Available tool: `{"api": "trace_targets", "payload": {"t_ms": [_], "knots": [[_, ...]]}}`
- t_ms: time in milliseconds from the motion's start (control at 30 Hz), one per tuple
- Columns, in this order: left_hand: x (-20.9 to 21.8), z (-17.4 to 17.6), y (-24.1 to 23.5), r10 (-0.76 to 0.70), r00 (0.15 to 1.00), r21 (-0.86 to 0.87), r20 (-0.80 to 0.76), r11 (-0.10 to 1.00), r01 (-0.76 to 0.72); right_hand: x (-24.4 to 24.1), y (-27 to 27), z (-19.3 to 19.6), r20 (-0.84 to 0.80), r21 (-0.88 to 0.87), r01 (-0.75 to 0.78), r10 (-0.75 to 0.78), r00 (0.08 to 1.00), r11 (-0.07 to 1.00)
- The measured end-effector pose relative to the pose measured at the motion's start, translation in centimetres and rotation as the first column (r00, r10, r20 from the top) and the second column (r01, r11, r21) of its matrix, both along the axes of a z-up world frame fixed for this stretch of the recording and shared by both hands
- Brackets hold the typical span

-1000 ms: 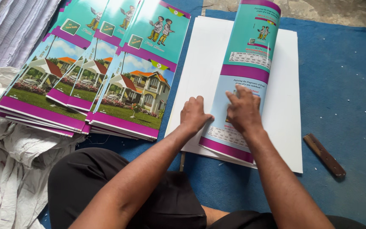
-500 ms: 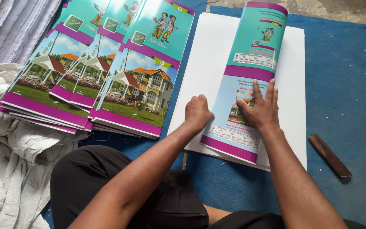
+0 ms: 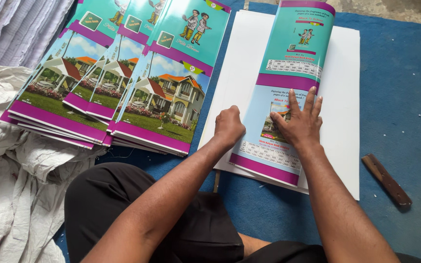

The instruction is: The person sits on a blue mat and repeatedly folds a printed cover sheet over a stack of white pages, then uses a wooden block to press and crease the spine fold. The person repeats this folding and pressing cycle multiple times on the same stack.

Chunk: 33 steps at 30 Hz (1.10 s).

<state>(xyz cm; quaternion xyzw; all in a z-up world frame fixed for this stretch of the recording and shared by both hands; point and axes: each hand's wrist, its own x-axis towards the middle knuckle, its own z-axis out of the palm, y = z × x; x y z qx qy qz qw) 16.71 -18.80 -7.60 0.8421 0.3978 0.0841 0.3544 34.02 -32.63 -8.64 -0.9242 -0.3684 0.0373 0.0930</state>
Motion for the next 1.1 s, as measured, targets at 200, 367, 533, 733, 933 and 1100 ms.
{"api": "trace_targets", "payload": {"t_ms": [200, 367, 533, 733, 933, 1100], "knots": [[0.0, -0.8, 0.3, 0.016, 0.999, 0.005, 0.045, 1.000, -0.016, -0.4, 0.6, 0.1, -0.014, -0.035, 0.022, -0.023, 1.000, 0.999], [-0.2, -0.6, 0.3, 0.015, 0.999, -0.005, 0.052, 1.000, -0.015, -0.5, 0.9, 0.2, -0.020, -0.052, 0.028, -0.029, 0.999, 0.998], [-0.3, -0.3, 0.2, 0.013, 1.000, -0.043, 0.022, 0.999, -0.012, -0.6, 1.1, 0.0, -0.006, -0.081, 0.034, -0.034, 0.999, 0.996], [-0.2, 0.1, 0.1, -0.052, 0.998, -0.032, 0.042, 0.998, 0.053, -0.5, 1.1, -0.3, 0.028, -0.095, 0.018, -0.015, 0.999, 0.995], [0.6, 1.2, -1.4, -0.276, 0.938, 0.109, -0.208, 0.947, 0.303, -1.1, 1.2, 0.5, 0.076, -0.105, 0.012, -0.004, 0.997, 0.994], [2.0, 2.3, -1.1, -0.441, 0.842, 0.259, -0.309, 0.813, 0.521, -0.4, 0.7, 1.2, 0.069, -0.111, 0.015, -0.008, 0.998, 0.994]]}}
